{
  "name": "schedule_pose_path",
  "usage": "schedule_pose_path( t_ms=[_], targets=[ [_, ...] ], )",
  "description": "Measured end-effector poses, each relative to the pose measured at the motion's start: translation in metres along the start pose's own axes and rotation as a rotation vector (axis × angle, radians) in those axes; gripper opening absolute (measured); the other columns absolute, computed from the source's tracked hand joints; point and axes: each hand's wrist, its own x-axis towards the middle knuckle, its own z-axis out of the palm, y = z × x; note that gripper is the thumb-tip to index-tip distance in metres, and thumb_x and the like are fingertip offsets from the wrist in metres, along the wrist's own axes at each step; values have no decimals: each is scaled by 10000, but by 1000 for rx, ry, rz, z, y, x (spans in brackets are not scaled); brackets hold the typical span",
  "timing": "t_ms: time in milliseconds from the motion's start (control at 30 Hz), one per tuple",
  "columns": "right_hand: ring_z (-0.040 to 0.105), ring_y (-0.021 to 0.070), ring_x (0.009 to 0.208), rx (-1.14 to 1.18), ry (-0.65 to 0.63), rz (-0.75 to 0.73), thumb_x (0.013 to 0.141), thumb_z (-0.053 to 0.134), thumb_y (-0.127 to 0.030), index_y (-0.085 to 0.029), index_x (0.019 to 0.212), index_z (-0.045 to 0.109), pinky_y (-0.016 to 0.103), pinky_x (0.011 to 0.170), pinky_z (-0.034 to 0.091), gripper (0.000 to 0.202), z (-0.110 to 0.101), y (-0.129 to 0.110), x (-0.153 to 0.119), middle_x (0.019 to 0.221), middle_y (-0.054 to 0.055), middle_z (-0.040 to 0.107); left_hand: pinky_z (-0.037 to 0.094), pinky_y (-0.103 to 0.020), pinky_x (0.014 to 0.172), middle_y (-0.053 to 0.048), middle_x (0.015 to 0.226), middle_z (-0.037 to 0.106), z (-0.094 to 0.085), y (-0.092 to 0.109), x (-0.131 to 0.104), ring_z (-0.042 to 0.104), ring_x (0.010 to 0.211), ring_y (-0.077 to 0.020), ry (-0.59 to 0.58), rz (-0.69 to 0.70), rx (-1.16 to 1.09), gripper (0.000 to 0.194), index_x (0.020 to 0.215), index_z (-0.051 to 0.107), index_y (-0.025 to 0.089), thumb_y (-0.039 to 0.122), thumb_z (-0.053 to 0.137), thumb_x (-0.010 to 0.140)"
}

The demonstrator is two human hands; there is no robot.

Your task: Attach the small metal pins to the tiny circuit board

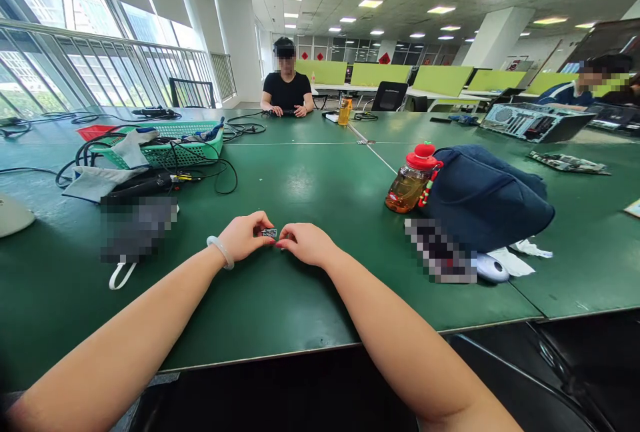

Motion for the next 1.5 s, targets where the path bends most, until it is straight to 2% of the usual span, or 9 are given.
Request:
schedule_pose_path(
  t_ms=[167, 333, 467, 633, 767, 933, 1133, 1333, 1500],
  targets=[
    [481, 89, 657, -95, -35, -62, 744, 623, -220, -218, 791, 616, 204, 595, 338, 48, 6, 4, 0, 724, -26, 547, 439, -264, 622, 5, 691, 605, 1, -13, 3, 570, 660, -151, 6, -114, -36, 286, 767, 543, 189, 344, 700, 584],
    [475, 95, 654, -131, 22, -91, 793, 547, -200, -203, 754, 599, 216, 603, 343, 65, 13, 2, 2, 749, -12, 541, 445, -268, 637, -1, 709, 619, 3, -12, 4, 586, 681, -159, -5, -106, -22, 272, 764, 545, 193, 330, 700, 586],
    [480, 94, 685, -2, 104, -78, 792, 529, -166, -186, 742, 596, 212, 644, 363, 86, 11, 1, 4, 753, -7, 546, 435, -261, 621, 2, 699, 611, 1, -7, 2, 573, 665, -153, -24, -82, -22, 263, 761, 540, 192, 323, 696, 596],
    [451, 82, 613, 127, 204, 1, 789, 563, -251, -185, 737, 588, 206, 590, 362, 88, 8, -3, 5, 723, -18, 533, 418, -252, 592, 15, 677, 594, 2, -1, 1, 554, 637, -144, -40, -38, -28, 288, 734, 530, 194, 362, 709, 584],
    [446, 78, 612, 49, 241, -47, 800, 552, -271, -184, 737, 582, 205, 572, 345, 112, 7, -8, 1, 759, -11, 531, 412, -255, 589, 17, 680, 595, 4, 5, 0, 551, 634, -144, -47, -22, -32, 309, 714, 523, 193, 377, 721, 566],
    [461, 83, 650, -38, 239, -94, 793, 562, -257, -189, 740, 591, 210, 602, 344, 91, 6, -12, 0, 793, -6, 541, 424, -255, 615, 15, 703, 608, 4, 9, -2, 558, 653, -139, -56, 5, -80, 308, 705, 515, 188, 352, 730, 559],
    [449, 82, 589, 143, 197, 48, 749, 613, -293, -188, 744, 546, 201, 547, 344, 125, 9, -3, 4, 661, -43, 526, 434, -254, 615, 10, 713, 617, 2, -1, 1, 563, 655, -140, -43, -10, -87, 318, 727, 529, 188, 379, 724, 566],
    [509, 108, 697, -149, 116, 0, 776, 589, -350, -222, 859, 606, 227, 602, 355, 153, 21, -7, 2, 814, -4, 564, 441, -260, 612, 4, 690, 610, -2, -30, 8, 571, 647, -147, 115, -223, -26, 286, 764, 540, 192, 363, 699, 599],
    [529, 121, 702, -297, 105, -37, 829, 515, -327, -219, 856, 610, 238, 587, 345, 147, 30, -15, 2, 829, 13, 574, 446, -263, 627, 5, 698, 617, 0, -33, 9, 579, 658, -148, 80, -199, -21, 263, 772, 543, 193, 330, 694, 606]
  ],
)
